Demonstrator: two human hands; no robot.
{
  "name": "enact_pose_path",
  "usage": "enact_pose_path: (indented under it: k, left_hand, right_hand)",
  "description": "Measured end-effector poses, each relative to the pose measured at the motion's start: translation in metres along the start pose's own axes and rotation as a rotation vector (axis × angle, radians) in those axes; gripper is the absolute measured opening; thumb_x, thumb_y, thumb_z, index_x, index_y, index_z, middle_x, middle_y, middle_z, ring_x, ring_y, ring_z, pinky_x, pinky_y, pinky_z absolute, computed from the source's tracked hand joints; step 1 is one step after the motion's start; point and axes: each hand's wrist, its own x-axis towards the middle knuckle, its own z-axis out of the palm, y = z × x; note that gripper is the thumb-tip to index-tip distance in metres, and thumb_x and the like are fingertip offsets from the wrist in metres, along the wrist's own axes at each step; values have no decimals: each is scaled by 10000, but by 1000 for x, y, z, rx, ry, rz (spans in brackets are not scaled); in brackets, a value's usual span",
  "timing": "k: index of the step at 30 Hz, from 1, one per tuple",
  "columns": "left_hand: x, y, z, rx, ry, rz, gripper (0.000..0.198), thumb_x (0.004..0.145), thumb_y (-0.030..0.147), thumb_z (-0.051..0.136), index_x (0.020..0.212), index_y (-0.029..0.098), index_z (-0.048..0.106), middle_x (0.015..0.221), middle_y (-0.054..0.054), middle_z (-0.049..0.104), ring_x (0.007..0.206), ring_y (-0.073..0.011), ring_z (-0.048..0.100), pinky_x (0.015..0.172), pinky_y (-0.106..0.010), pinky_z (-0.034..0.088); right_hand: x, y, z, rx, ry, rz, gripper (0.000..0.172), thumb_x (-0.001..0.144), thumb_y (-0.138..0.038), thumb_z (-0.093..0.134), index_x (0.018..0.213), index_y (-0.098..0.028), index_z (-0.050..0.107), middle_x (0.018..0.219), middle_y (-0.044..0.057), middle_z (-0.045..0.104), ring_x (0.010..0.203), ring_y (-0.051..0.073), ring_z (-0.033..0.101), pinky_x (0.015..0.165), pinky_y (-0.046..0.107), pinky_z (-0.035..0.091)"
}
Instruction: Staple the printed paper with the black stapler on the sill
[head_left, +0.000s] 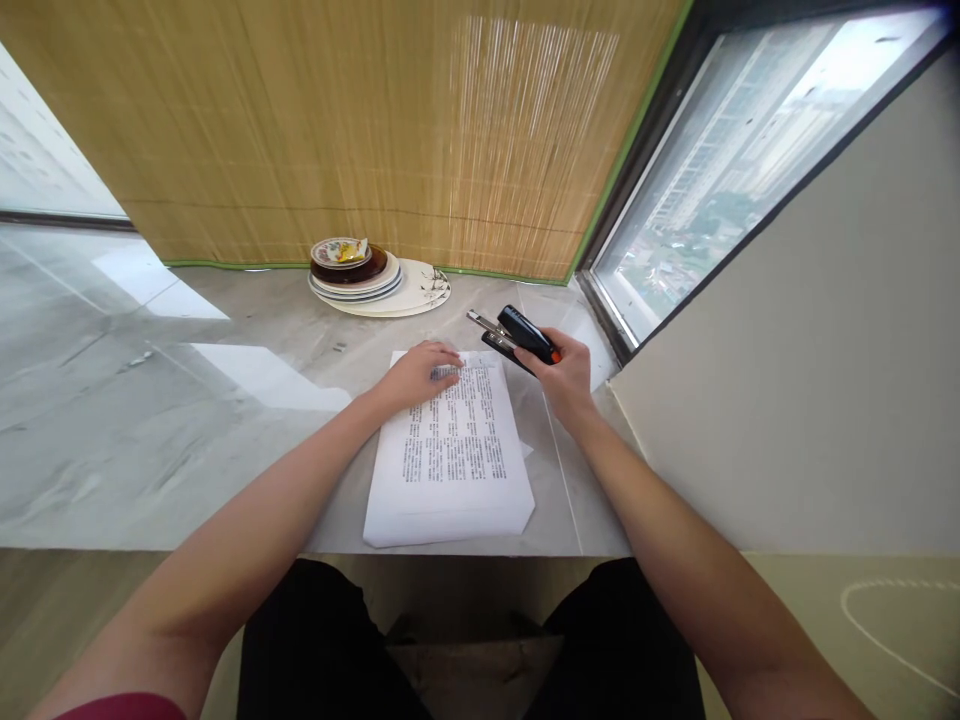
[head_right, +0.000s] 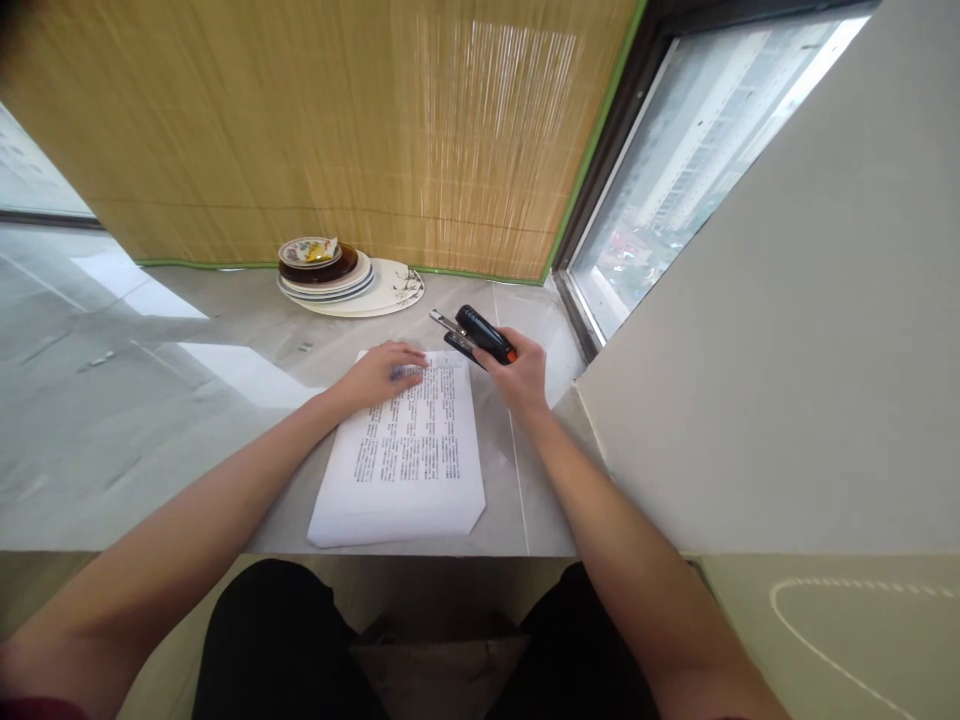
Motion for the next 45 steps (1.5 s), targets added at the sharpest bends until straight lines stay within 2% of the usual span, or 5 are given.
enact_pose_path:
  k: [10,24,31,37,45]
  left_hand:
    - [4,6,-1,-747,378,-373,303,1026,459,541,1028,180,659,1180,-147,735,1084,-264,727,992,-475,587]
    - [6,4,-4,-1139,94,-513,316,1052,414,545,960,166,718,1145,-181,773,1256,-324,699,1151,-517,559]
    - [6,9,-3,-1221,121,-507,258,1022,160,498,1003,116,751,1227,-182,759,1284,-282,692,1228,-425,507]
    - [9,0,-6,-1180,454,-539,197,1005,44,512,1006,98,702,1098,-168,790,1087,-212,779,1156,-373,549]
    - [6,-5,-13,-999,426,-295,403,810,423,909,1041,134,750,983,-114,813,663,-127,742,569,-196,576]
  right_hand:
    - [-13,-9,8,-75,-82,-238,301,881,-336,757,1172,-269,790,1068,46,796,971,259,720,939,465,589]
    - [-22,-9,11,-294,-475,-588,367,1067,-226,541,1323,-421,717,1308,0,741,1218,310,574,1092,584,450]
    - [-25,-8,14,-288,-436,-532,399,1014,-167,609,1286,-427,740,1292,13,741,1216,322,578,1093,582,436]
    - [-22,-16,14,-11,-88,-221,297,903,-344,767,1192,-277,766,1092,61,758,993,262,672,917,461,551]
    - [-41,-32,22,286,-801,-268,266,858,-325,809,1049,-211,664,966,18,664,861,172,617,774,307,500]
